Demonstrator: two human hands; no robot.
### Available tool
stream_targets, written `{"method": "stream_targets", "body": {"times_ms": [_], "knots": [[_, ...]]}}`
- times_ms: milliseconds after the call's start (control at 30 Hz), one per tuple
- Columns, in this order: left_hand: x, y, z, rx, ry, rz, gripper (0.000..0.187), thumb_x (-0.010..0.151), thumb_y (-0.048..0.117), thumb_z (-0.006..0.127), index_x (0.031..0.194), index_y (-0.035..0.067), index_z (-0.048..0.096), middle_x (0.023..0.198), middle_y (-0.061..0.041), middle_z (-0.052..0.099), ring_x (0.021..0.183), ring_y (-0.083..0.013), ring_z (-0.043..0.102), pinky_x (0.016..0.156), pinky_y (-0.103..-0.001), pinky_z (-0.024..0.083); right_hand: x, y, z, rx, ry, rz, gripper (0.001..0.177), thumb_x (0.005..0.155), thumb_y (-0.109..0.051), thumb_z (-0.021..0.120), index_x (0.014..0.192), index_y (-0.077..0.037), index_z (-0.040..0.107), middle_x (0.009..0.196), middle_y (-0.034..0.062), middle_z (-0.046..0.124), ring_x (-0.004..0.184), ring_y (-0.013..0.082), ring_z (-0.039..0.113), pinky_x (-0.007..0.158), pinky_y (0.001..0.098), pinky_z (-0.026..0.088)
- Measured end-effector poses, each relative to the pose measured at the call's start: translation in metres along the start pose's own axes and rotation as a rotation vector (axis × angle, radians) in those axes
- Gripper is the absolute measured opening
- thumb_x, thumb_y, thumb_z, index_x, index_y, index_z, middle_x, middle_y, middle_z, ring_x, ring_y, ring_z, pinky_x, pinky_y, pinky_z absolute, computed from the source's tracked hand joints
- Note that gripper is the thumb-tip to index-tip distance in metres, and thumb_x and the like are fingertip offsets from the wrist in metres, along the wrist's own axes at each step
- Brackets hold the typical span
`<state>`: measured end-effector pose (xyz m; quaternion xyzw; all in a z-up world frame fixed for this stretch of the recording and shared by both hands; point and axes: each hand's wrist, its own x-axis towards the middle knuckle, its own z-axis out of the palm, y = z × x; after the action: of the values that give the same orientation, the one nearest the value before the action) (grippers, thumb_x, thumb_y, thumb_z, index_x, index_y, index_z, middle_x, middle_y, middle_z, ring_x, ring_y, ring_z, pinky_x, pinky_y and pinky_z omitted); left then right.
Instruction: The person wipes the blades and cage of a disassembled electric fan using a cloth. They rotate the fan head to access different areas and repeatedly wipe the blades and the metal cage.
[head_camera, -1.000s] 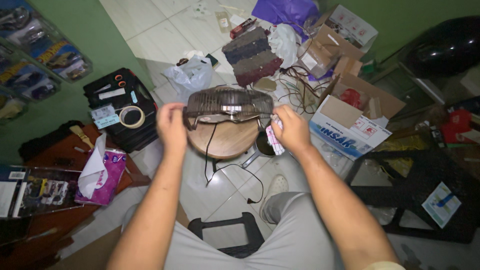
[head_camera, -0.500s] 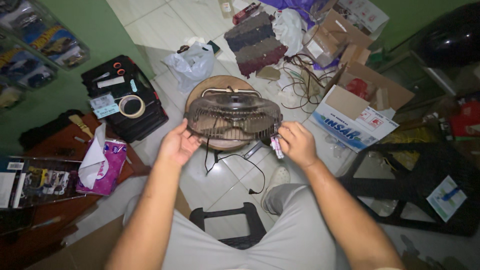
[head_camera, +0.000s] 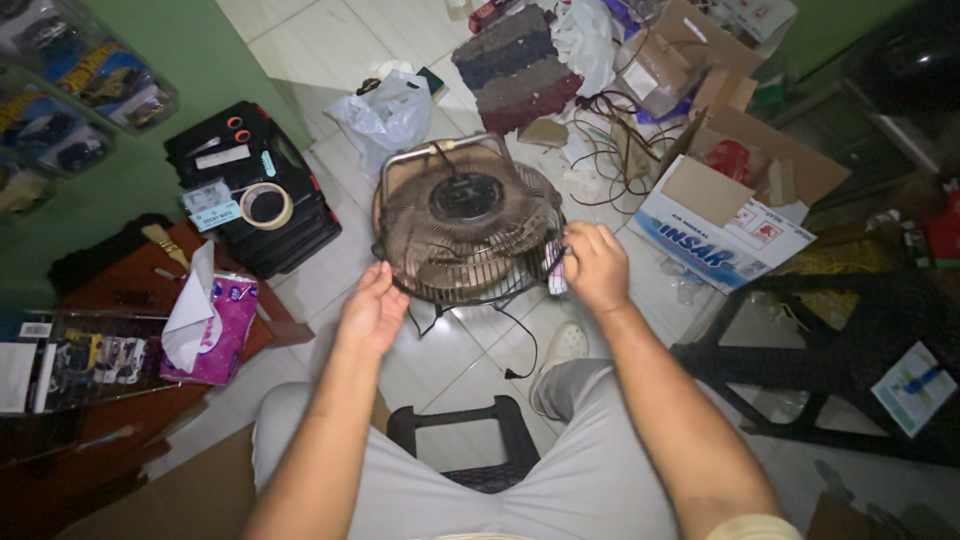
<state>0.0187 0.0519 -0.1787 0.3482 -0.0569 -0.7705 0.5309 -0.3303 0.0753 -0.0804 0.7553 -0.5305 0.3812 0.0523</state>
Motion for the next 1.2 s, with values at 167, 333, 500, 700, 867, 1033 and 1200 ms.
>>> {"method": "stream_targets", "body": {"times_ms": [167, 333, 500, 700, 867, 1033, 1200], "knots": [[0.002, -0.016, 0.001, -0.036, -0.028, 0.062, 0.019, 0.107, 0.015, 0.053, 0.125, 0.008, 0.055, 0.119, -0.007, 0.065, 0.111, -0.0233, 0.063, 0.099, -0.042, 0.053, -0.003, 0.008, 0.023, 0.026, 0.004, 0.154, 0.023, 0.074, 0.003, 0.061, 0.095, -0.006, 0.059, 0.113, 0.0105, 0.070, 0.102, 0.0355, 0.065, 0.091, 0.0443, 0.053], [-0.002, -0.018, 0.002, -0.008, 0.111, -0.070, 0.027, 0.104, 0.024, 0.051, 0.129, 0.014, 0.053, 0.126, -0.004, 0.064, 0.118, -0.0252, 0.061, 0.103, -0.045, 0.051, -0.010, 0.011, 0.034, 0.049, 0.008, 0.244, 0.025, 0.073, 0.005, 0.058, 0.094, -0.007, 0.059, 0.115, 0.0098, 0.069, 0.107, 0.0352, 0.065, 0.093, 0.0435, 0.054], [-0.005, -0.029, -0.002, -0.015, 0.053, -0.151, 0.044, 0.106, 0.038, 0.048, 0.137, 0.007, 0.053, 0.139, -0.009, 0.063, 0.129, -0.0274, 0.059, 0.111, -0.048, 0.044, -0.022, 0.014, 0.038, 0.070, 0.012, 0.285, 0.024, 0.075, 0.006, 0.060, 0.094, -0.007, 0.058, 0.115, 0.0107, 0.068, 0.108, 0.0361, 0.065, 0.094, 0.0440, 0.053], [-0.013, -0.053, -0.002, -0.027, 0.107, -0.136, 0.044, 0.104, 0.042, 0.046, 0.138, 0.014, 0.046, 0.139, -0.010, 0.060, 0.129, -0.0315, 0.057, 0.112, -0.054, 0.044, -0.034, 0.014, 0.036, 0.064, -0.016, 0.328, 0.025, 0.075, 0.005, 0.062, 0.096, -0.008, 0.060, 0.114, 0.0105, 0.068, 0.109, 0.0362, 0.065, 0.094, 0.0439, 0.053], [-0.011, -0.057, -0.009, 0.014, 0.209, -0.134, 0.044, 0.104, 0.046, 0.044, 0.139, 0.019, 0.047, 0.140, -0.007, 0.058, 0.127, -0.0302, 0.056, 0.108, -0.053, 0.045, -0.042, 0.014, 0.042, 0.098, -0.028, 0.393, 0.025, 0.079, 0.003, 0.065, 0.101, -0.007, 0.060, 0.113, 0.0116, 0.068, 0.108, 0.0377, 0.065, 0.092, 0.0444, 0.053], [-0.009, -0.052, -0.010, 0.026, 0.226, -0.158, 0.048, 0.103, 0.047, 0.044, 0.142, 0.019, 0.046, 0.142, -0.008, 0.058, 0.129, -0.0306, 0.056, 0.108, -0.052, 0.045, -0.051, 0.021, 0.054, 0.231, 0.019, 0.641, 0.037, 0.083, -0.006, 0.071, 0.115, -0.003, 0.054, 0.104, 0.0166, 0.070, 0.097, 0.0369, 0.069, 0.084, 0.0421, 0.055], [-0.014, -0.060, -0.010, 0.002, 0.191, -0.166, 0.050, 0.102, 0.047, 0.046, 0.142, 0.018, 0.045, 0.145, -0.009, 0.055, 0.132, -0.0314, 0.055, 0.110, -0.055, 0.045, -0.083, 0.037, 0.070, 0.320, 0.014, 0.893, 0.044, 0.080, -0.014, 0.083, 0.110, -0.004, 0.054, 0.092, 0.0148, 0.072, 0.083, 0.0224, 0.072, 0.076, 0.0346, 0.056]]}}
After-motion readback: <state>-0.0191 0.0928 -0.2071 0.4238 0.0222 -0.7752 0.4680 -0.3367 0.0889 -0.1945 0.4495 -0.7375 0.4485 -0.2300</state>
